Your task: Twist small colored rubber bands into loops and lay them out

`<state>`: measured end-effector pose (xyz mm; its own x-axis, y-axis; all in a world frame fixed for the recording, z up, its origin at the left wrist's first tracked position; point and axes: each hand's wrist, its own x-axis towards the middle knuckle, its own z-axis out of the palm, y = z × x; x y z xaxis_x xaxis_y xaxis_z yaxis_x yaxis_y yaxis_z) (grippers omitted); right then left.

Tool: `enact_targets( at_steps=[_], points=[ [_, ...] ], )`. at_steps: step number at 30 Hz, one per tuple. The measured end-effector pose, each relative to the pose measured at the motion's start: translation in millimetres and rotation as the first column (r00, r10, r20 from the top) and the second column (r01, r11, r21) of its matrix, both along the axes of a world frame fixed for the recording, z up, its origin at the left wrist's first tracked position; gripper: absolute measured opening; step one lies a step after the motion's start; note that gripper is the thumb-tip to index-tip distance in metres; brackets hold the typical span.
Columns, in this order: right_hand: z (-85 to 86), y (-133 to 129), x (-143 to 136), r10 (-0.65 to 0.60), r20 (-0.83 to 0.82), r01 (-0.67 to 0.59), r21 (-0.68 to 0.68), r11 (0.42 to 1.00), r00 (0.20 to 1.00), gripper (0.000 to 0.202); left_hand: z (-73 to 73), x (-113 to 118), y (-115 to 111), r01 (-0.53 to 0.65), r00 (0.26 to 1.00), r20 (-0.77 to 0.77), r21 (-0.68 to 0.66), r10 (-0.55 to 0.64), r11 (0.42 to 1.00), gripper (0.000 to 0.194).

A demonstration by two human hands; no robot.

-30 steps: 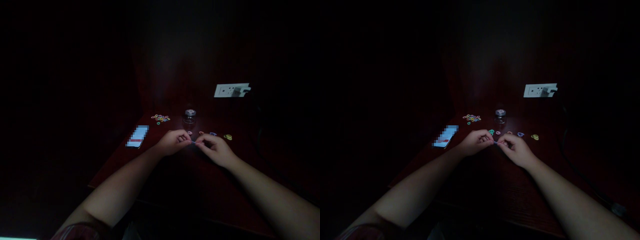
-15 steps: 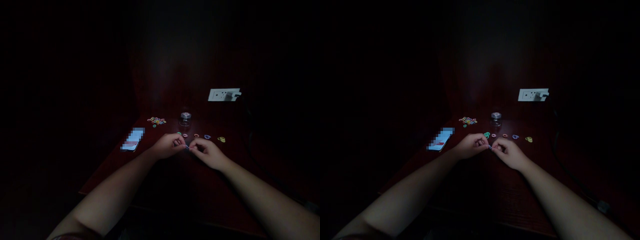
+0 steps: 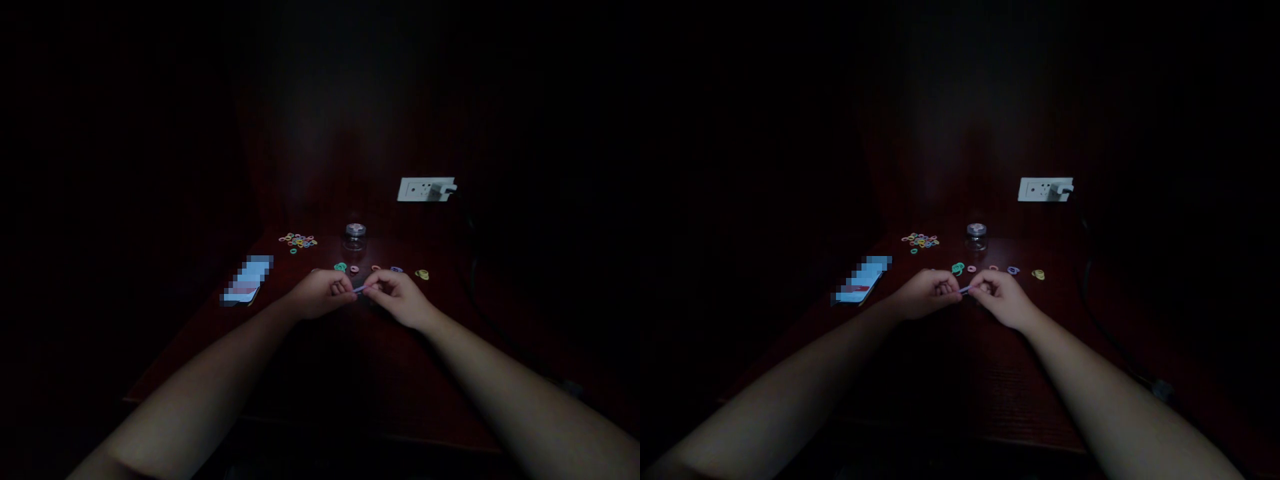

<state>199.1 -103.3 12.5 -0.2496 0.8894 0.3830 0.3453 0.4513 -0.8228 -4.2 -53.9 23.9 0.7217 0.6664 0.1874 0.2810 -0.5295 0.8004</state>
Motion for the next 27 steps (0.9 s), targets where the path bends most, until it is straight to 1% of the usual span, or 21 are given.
enact_targets(
  at_steps=[3,6,7,9,10,12,13,14,16,20,22,23,25,27],
  points=[
    [0.4,2.2,1.2,0.000,-0.069,-0.004,-0.046,0.999,0.998,0.024,1.5,-0.2,-0.6,0.009,1.000,-0.009,0.020,-0.009,1.000,0.022],
    [2.7,5.6,6.1,-0.015,-0.068,0.009,-0.099,0.995,0.998,0.026,2.3,-0.8,-0.2,0.015,1.000,-0.004,0.035,-0.014,0.999,0.021],
    [3.5,7.7,9.9,-0.043,-0.052,0.038,-0.095,0.995,0.998,0.026,2.2,-1.1,0.1,0.015,1.000,-0.002,0.042,-0.015,0.999,0.020],
    [4.7,13.6,21.5,-0.173,0.012,0.174,-0.020,0.985,0.985,0.026,1.9,-1.5,0.8,0.014,1.000,0.002,0.064,-0.014,0.998,0.019],
    [4.9,17.0,29.0,-0.269,0.074,0.265,0.055,0.963,0.960,0.025,1.6,-1.7,1.1,0.012,1.000,0.002,0.075,-0.012,0.997,0.019],
    [4.4,23.4,45.4,-0.475,0.187,0.434,0.220,0.873,0.860,0.021,1.3,-2.0,1.4,0.009,1.000,-0.004,0.092,-0.009,0.996,0.018],
    [3.7,26.1,53.4,-0.548,0.224,0.490,0.267,0.830,0.806,0.019,1.3,-2.0,1.5,0.009,1.000,-0.007,0.098,-0.008,0.995,0.018],
    [2.7,28.2,60.7,-0.594,0.259,0.526,0.289,0.800,0.762,0.018,1.5,-2.1,1.4,0.009,1.000,-0.009,0.102,-0.008,0.995,0.018],
    [0.2,31.0,72.2,-0.650,0.310,0.576,0.304,0.759,0.693,0.019,2.1,-2.1,1.2,0.008,1.000,-0.016,0.107,-0.006,0.994,0.018],
    [-3.0,34.8,82.3,-0.713,0.404,0.625,0.347,0.700,0.574,0.021,3.6,-1.8,0.8,0.005,1.000,-0.030,0.127,-0.002,0.992,0.018],
    [-3.1,37.4,81.7,-0.724,0.471,0.621,0.386,0.682,0.503,0.022,4.2,-1.5,0.7,0.003,0.999,-0.040,0.137,0.003,0.991,0.018],
    [-2.9,38.8,80.2,-0.717,0.519,0.605,0.406,0.685,0.464,0.023,4.4,-1.3,0.7,0.001,0.999,-0.045,0.139,0.005,0.990,0.018],
    [-2.7,41.0,75.8,-0.680,0.618,0.556,0.428,0.713,0.396,0.023,4.6,-1.0,0.7,-0.001,0.999,-0.051,0.144,0.008,0.990,0.018],
    [-2.8,41.9,71.0,-0.633,0.686,0.514,0.420,0.747,0.359,0.023,4.7,-1.0,0.7,-0.001,0.998,-0.057,0.145,0.009,0.989,0.018]
  ],
)
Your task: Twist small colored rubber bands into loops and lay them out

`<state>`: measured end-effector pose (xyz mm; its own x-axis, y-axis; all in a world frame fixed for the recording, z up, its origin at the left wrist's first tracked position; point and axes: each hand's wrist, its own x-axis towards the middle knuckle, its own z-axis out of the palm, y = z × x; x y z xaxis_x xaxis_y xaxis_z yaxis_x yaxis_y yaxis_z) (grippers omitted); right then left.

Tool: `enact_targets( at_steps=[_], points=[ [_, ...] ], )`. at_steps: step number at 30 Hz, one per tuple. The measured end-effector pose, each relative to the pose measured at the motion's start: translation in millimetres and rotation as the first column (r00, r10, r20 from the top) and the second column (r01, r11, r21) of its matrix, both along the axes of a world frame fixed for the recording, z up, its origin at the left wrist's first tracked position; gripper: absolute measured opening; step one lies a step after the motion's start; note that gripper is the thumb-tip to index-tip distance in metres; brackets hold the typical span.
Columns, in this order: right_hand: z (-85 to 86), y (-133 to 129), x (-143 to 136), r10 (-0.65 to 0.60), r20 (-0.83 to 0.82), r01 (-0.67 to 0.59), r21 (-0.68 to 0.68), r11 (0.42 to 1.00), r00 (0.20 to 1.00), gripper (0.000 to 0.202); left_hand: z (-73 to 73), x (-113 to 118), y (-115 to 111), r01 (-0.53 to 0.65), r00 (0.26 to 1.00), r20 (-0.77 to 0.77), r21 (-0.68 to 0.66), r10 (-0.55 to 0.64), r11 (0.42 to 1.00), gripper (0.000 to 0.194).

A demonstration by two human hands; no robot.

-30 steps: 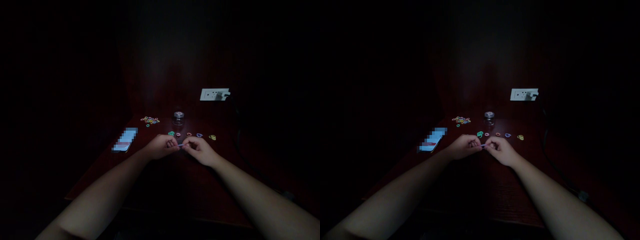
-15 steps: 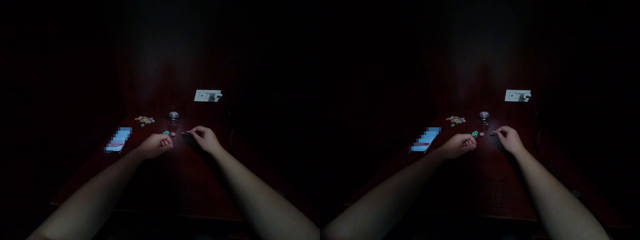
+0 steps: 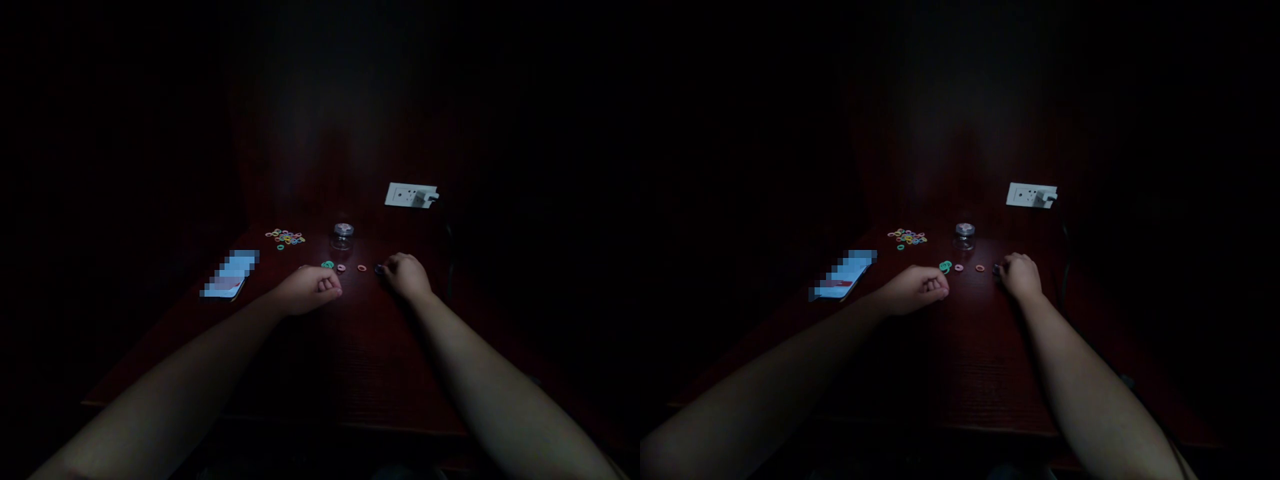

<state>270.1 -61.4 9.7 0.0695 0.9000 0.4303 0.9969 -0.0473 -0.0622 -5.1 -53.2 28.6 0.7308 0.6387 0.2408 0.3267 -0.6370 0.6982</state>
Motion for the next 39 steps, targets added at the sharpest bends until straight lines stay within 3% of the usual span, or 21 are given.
enact_targets(
  at_steps=[9,15,23,31,33,35,37,39],
  points=[
    [-1.3,-2.7,-7.3,-0.002,0.056,0.009,-0.132,0.991,0.998,0.029,1.6,0.1,-1.3,-0.007,1.000,-0.015,0.005,0.007,1.000,0.019],
    [-0.2,-3.9,-7.9,0.001,0.056,0.007,-0.137,0.991,0.998,0.032,2.9,0.2,-2.8,-0.006,1.000,-0.007,0.019,0.006,1.000,0.019],
    [-10.0,0.0,-13.0,0.173,0.030,-0.156,-0.306,0.939,0.984,0.046,3.7,-0.2,-2.3,-0.004,1.000,0.006,0.019,0.004,1.000,0.018],
    [-11.4,-3.4,-16.6,0.187,0.020,-0.166,-0.372,0.913,0.982,0.052,4.7,-5.5,2.8,-0.024,0.999,0.039,0.082,0.021,0.996,0.018],
    [-10.1,-5.1,-16.9,0.186,0.013,-0.169,-0.364,0.916,0.982,0.054,7.1,-11.9,9.3,-0.095,0.994,0.056,0.127,0.089,0.987,0.020],
    [-9.0,-6.8,-16.5,0.191,0.005,-0.178,-0.336,0.925,0.982,0.055,9.4,-21.6,19.4,-0.238,0.971,0.061,0.213,0.230,0.948,0.023],
    [-7.7,-8.2,-15.7,0.196,-0.001,-0.189,-0.283,0.940,0.981,0.057,9.8,-33.6,32.2,-0.418,0.900,0.023,0.325,0.435,0.848,0.027],
    [-5.2,-9.4,-15.5,0.200,0.002,-0.196,-0.188,0.962,0.980,0.054,7.1,-45.5,45.6,-0.561,0.754,-0.128,0.386,0.645,0.732,0.033]
  ],
)
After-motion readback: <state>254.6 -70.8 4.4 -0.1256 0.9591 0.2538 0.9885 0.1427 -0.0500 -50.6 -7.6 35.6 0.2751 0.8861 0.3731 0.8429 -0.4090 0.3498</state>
